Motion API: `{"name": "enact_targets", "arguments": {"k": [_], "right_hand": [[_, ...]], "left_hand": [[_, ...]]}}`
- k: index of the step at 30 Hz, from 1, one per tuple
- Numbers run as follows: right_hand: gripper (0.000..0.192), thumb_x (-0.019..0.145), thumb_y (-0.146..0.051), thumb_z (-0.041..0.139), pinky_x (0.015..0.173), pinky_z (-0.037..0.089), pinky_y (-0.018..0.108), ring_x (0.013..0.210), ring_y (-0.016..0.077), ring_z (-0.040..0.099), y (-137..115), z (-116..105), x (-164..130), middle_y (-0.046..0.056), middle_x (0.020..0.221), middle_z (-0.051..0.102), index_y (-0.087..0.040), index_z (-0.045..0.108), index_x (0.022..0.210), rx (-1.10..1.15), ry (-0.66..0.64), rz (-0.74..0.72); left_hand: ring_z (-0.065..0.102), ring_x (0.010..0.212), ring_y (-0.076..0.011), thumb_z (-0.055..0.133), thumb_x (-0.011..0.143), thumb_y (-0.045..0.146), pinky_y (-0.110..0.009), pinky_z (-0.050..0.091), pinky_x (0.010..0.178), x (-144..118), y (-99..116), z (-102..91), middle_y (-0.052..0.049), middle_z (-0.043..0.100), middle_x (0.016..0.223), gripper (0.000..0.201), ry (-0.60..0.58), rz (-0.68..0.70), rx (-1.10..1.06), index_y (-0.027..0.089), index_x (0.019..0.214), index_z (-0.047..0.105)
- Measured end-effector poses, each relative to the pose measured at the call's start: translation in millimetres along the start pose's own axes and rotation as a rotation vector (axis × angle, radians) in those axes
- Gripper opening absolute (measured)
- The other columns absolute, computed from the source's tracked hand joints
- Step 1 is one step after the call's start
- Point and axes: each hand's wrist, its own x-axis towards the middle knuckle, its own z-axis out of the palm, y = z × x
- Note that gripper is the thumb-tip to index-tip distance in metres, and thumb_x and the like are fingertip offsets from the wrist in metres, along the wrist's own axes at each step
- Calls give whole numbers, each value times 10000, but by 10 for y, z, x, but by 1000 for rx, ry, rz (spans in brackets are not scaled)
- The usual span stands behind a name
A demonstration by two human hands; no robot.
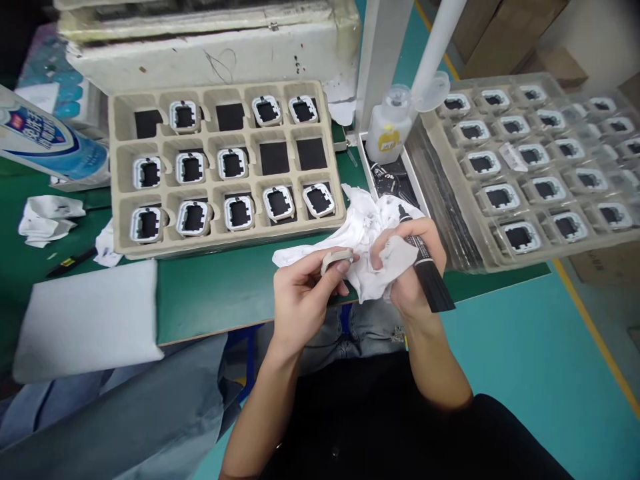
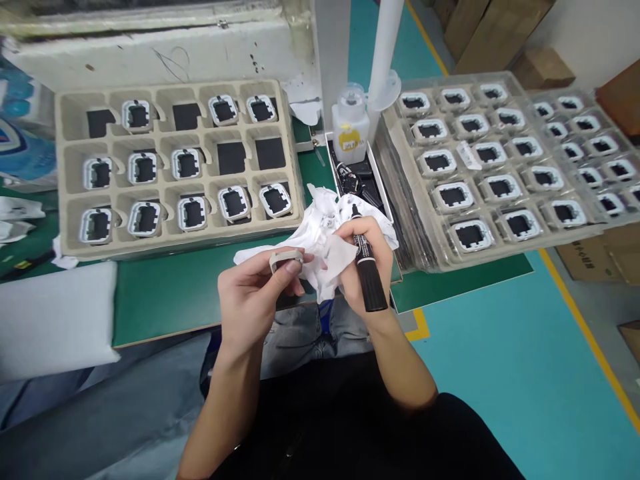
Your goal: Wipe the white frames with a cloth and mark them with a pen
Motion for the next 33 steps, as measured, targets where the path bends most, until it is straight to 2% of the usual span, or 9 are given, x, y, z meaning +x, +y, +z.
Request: {"name": "enact_targets", "arguments": {"k": [5, 9, 12, 17, 21, 24, 27, 29, 33], "right_hand": [[91, 1109, -380, 688, 905, 652, 481, 956, 280, 830, -178, -72, 95, 31, 977, 879, -291, 686, 1130, 7, -5, -64], [50, 1080, -277, 718, 929, 658, 445, 1026, 275, 856, -398, -248, 174, 47, 1088, 893, -280, 679, 1111, -162, -21, -94], [115, 1024, -249, 766, 978, 655, 444, 1128, 290, 848, -413, -400, 168, 63, 1172, 877, -276, 676, 1090, -346, 11, -120], [164, 1004, -222, 660, 797, 606, 380, 928, 261, 816, -229, -641, 9, 55, 1093, 863, -270, 711, 1152, -887, 138, -237], [188, 1034, -216, 602, 645, 523, 343, 759, 242, 772, -194, -761, -296, 43, 943, 850, -259, 723, 1172, -1208, 136, -310], [202, 1027, -177, 622, 681, 582, 366, 805, 259, 804, -280, -805, -614, 67, 1072, 874, -278, 707, 1180, -1212, 97, -292], [329, 1003, -206, 667, 694, 624, 393, 907, 294, 836, -433, -828, -882, 101, 1222, 869, -281, 662, 1323, -1135, 55, -144], [409, 974, -258, 727, 705, 642, 403, 977, 315, 847, -538, -836, -974, 138, 1312, 847, -266, 610, 1366, -1044, 100, -75], [331, 929, -217, 792, 840, 672, 438, 1021, 305, 848, -606, -838, -957, 163, 1352, 827, -277, 563, 1160, -903, 202, -228]], "left_hand": [[663, 573, -104, 867, 1001, 309, -228, 557, 577, 9, 14, -28, -63, 867, 911, 136, -2, -38, -13, 187, 1035, 916], [644, 590, -106, 848, 1023, 331, -221, 547, 597, 2, 1, -48, -41, 830, 808, 155, -31, -46, -39, 201, 1065, 923], [651, 608, -119, 832, 1034, 333, -227, 542, 612, -7, -16, -61, -27, 792, 748, 163, -58, -48, -50, 199, 1065, 918], [677, 582, -137, 778, 1068, 371, -255, 528, 614, -26, -31, -86, -14, 781, 749, 206, -211, -53, 45, 193, 1101, 877], [685, 585, -140, 689, 1125, 353, -240, 506, 640, -42, -37, -99, 32, 711, 639, 215, -295, 44, 266, 203, 1164, 838], [715, 625, -140, 658, 1142, 331, -227, 524, 675, -51, -63, -102, 32, 741, 681, 204, -300, 113, 337, 214, 1170, 822], [796, 744, -162, 645, 1143, 316, -235, 574, 730, -61, -116, -108, -8, 835, 849, 197, -269, 149, 361, 223, 1189, 812], [830, 805, -174, 640, 1138, 302, -245, 610, 761, -71, -157, -117, -30, 870, 965, 197, -232, 162, 345, 226, 1213, 807], [855, 877, -186, 655, 1134, 320, -283, 667, 867, -94, -210, -140, -61, 881, 1077, 209, -160, 158, 255, 216, 1237, 804]]}}
